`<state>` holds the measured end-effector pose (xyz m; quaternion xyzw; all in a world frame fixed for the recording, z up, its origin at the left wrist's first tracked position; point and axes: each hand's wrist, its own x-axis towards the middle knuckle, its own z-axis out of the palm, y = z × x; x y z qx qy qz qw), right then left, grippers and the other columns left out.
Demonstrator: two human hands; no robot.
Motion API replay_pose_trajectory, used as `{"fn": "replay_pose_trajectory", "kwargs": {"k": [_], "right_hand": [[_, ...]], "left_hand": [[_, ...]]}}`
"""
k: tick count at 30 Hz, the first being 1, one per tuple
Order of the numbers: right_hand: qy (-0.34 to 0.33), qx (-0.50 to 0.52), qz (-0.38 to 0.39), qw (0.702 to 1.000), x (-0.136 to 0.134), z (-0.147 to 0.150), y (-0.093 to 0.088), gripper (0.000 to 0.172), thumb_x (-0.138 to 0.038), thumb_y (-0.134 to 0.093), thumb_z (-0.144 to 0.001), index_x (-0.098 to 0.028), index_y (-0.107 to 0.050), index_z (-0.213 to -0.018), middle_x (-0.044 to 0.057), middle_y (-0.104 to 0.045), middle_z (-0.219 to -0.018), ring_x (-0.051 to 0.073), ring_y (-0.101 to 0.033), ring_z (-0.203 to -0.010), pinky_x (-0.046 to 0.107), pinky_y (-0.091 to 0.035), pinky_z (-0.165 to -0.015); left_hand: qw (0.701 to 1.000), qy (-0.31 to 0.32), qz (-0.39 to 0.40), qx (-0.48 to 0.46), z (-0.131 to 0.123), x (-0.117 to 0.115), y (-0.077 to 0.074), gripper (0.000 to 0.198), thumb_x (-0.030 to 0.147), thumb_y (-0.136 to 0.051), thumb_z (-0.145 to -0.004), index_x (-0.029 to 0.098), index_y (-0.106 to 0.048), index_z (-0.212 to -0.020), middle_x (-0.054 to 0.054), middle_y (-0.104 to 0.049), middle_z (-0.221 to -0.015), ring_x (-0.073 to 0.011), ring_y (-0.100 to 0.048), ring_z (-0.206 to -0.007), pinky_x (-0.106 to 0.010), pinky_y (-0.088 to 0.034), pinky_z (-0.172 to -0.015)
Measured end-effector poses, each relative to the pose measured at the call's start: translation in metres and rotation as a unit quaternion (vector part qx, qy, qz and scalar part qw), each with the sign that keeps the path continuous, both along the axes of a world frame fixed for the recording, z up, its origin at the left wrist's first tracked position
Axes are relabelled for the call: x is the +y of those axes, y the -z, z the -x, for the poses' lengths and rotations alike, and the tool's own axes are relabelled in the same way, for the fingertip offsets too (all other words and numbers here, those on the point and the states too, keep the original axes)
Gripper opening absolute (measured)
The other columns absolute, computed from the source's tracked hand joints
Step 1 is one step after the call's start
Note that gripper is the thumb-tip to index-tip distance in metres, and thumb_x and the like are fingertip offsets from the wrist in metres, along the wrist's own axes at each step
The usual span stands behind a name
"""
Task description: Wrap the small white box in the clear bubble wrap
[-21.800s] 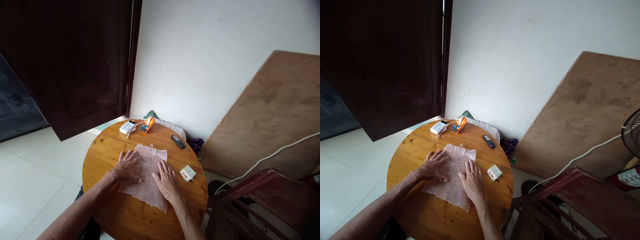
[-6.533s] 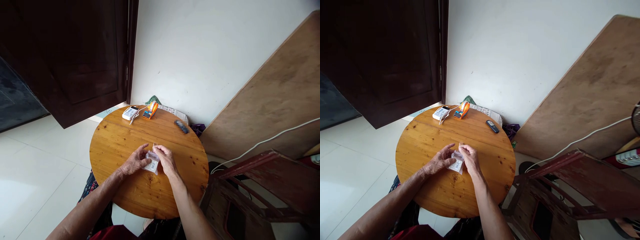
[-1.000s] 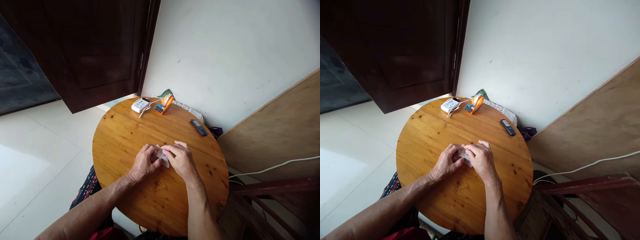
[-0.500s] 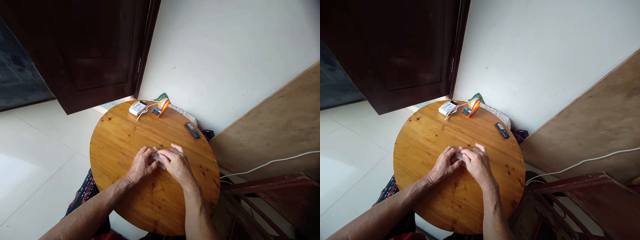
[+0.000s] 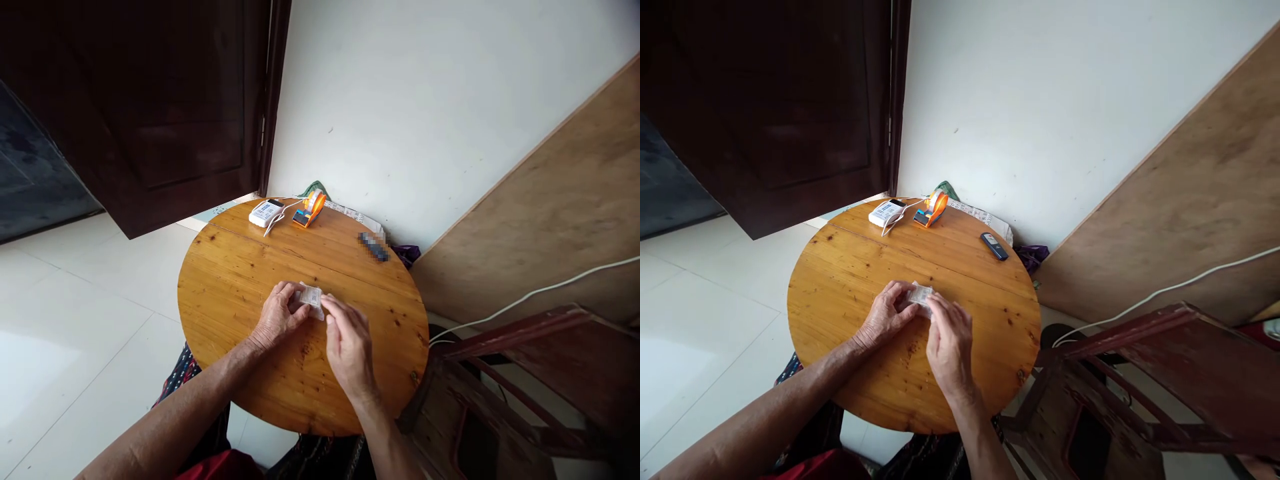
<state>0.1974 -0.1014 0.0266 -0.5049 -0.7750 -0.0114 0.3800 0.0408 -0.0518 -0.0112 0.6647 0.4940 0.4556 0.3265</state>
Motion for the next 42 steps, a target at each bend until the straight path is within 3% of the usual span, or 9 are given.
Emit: {"fn": "replay_pose_trajectory", "kwargs": {"k": [4,7,14,18,24,27,33,37,42], "right_hand": [[0.027,0.113,0.031,0.993,0.005,-0.018,-0.011,0.024,-0.022,-0.047,-0.095,-0.024,-0.066,-0.110,0.009,-0.072,-0.113,0.023,-0.066,-0.107,0.041,-0.050,-0.098],[0.021,0.164,0.076,0.983,0.017,-0.027,-0.003,0.021,-0.028,-0.052,-0.092,-0.023,-0.067,-0.106,0.009,-0.071,-0.113,0.023,-0.066,-0.107,0.042,-0.051,-0.098],[0.024,0.236,0.257,0.937,0.051,-0.040,0.016,0.039,-0.043,-0.061,-0.084,-0.019,-0.064,-0.115,0.013,-0.071,-0.116,0.025,-0.068,-0.103,0.041,-0.055,-0.086],[0.016,0.238,0.307,0.921,0.078,-0.037,0.015,0.041,-0.046,-0.060,-0.084,-0.018,-0.065,-0.113,0.010,-0.074,-0.105,0.024,-0.069,-0.100,0.040,-0.052,-0.091],[0.011,0.280,0.373,0.884,0.117,-0.011,0.017,0.035,-0.037,-0.063,-0.076,-0.020,-0.065,-0.107,0.002,-0.072,-0.078,0.020,-0.068,-0.077,0.035,-0.053,-0.075],[-0.016,0.346,0.343,0.873,0.123,-0.002,0.015,0.041,-0.032,-0.065,-0.071,-0.020,-0.063,-0.110,-0.001,-0.070,-0.074,0.018,-0.065,-0.072,0.032,-0.052,-0.072],[-0.075,0.337,0.262,0.901,0.105,-0.005,0.007,0.035,-0.030,-0.065,-0.075,-0.019,-0.062,-0.107,-0.002,-0.066,-0.073,0.013,-0.059,-0.063,0.026,-0.048,-0.063],[-0.115,0.224,0.219,0.943,0.095,-0.008,-0.001,0.023,-0.022,-0.059,-0.079,-0.021,-0.062,-0.102,-0.002,-0.066,-0.075,0.015,-0.063,-0.070,0.028,-0.050,-0.071],[-0.136,0.007,0.097,0.986,0.088,-0.009,-0.012,0.022,-0.012,-0.053,-0.082,-0.023,-0.064,-0.097,0.002,-0.072,-0.085,0.019,-0.066,-0.084,0.034,-0.045,-0.084]], "left_hand": [[1.000,-0.007,-0.005,-0.015,-0.002,0.000,0.000,0.029,0.021,-0.067,-0.077,0.021,-0.063,-0.105,-0.004,-0.059,-0.108,-0.0181,-0.061,-0.093,-0.033,-0.051,-0.087],[1.000,-0.005,-0.006,-0.019,-0.002,0.000,0.001,0.029,0.020,-0.067,-0.075,0.021,-0.063,-0.105,-0.004,-0.059,-0.107,-0.0178,-0.061,-0.093,-0.032,-0.051,-0.085],[1.000,-0.006,-0.001,-0.021,-0.003,-0.002,0.001,0.027,0.026,-0.067,-0.077,0.021,-0.064,-0.104,-0.004,-0.060,-0.105,-0.0191,-0.060,-0.092,-0.033,-0.051,-0.084],[1.000,-0.002,0.001,-0.006,-0.002,-0.001,-0.001,0.025,0.026,-0.064,-0.080,0.020,-0.064,-0.104,-0.005,-0.060,-0.101,-0.0202,-0.059,-0.092,-0.034,-0.050,-0.084],[1.000,0.000,0.011,0.001,-0.002,-0.002,-0.004,0.027,0.027,-0.064,-0.080,0.019,-0.063,-0.106,-0.005,-0.060,-0.102,-0.0200,-0.058,-0.090,-0.034,-0.049,-0.083],[1.000,0.004,0.010,-0.008,-0.002,-0.002,-0.003,0.026,0.025,-0.063,-0.080,0.019,-0.063,-0.105,-0.005,-0.060,-0.103,-0.0196,-0.058,-0.090,-0.033,-0.048,-0.083],[1.000,0.003,0.017,-0.019,-0.003,-0.001,-0.004,0.028,0.024,-0.064,-0.079,0.019,-0.064,-0.107,-0.005,-0.060,-0.104,-0.0185,-0.058,-0.088,-0.032,-0.049,-0.083],[1.000,-0.004,0.023,-0.008,-0.003,-0.001,-0.005,0.028,0.023,-0.065,-0.079,0.020,-0.065,-0.107,-0.005,-0.061,-0.102,-0.0189,-0.059,-0.089,-0.032,-0.048,-0.082],[1.000,0.000,0.011,0.001,-0.003,0.000,-0.003,0.028,0.024,-0.064,-0.080,0.021,-0.064,-0.108,-0.005,-0.062,-0.103,-0.0199,-0.060,-0.092,-0.032,-0.049,-0.083]]}}
